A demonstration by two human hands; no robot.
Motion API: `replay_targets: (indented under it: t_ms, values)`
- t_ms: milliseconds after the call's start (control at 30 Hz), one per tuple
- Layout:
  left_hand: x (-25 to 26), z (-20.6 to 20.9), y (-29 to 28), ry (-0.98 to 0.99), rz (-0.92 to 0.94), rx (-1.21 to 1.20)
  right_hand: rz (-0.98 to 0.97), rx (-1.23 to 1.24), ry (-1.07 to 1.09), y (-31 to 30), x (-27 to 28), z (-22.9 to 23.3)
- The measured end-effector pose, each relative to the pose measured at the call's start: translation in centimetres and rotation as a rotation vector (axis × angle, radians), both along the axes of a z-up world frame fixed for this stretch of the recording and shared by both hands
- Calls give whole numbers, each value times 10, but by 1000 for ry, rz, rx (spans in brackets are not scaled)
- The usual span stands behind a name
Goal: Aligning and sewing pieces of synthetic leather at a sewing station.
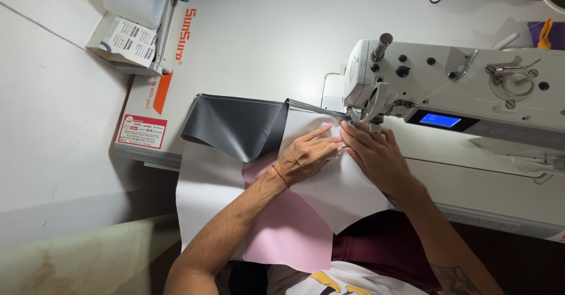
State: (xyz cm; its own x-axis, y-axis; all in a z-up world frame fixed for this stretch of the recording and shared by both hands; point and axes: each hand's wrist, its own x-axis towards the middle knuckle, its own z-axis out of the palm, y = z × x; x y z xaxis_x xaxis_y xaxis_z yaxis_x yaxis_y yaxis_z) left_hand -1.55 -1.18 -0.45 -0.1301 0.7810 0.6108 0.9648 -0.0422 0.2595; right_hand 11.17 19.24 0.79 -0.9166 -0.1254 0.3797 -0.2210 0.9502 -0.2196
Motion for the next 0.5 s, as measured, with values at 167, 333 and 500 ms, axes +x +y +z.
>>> replay_targets:
  t_ms: [167,333,500]
  values:
    - [1,1,2,9,16,-8,-28,-93,74,12,6,-30]
    - [5,-2,1,48,12,-32,-82,19,51,-1,5,-16]
    - [3,-1,2,61,1,-32,-96,-13,56,-2,4,-19]
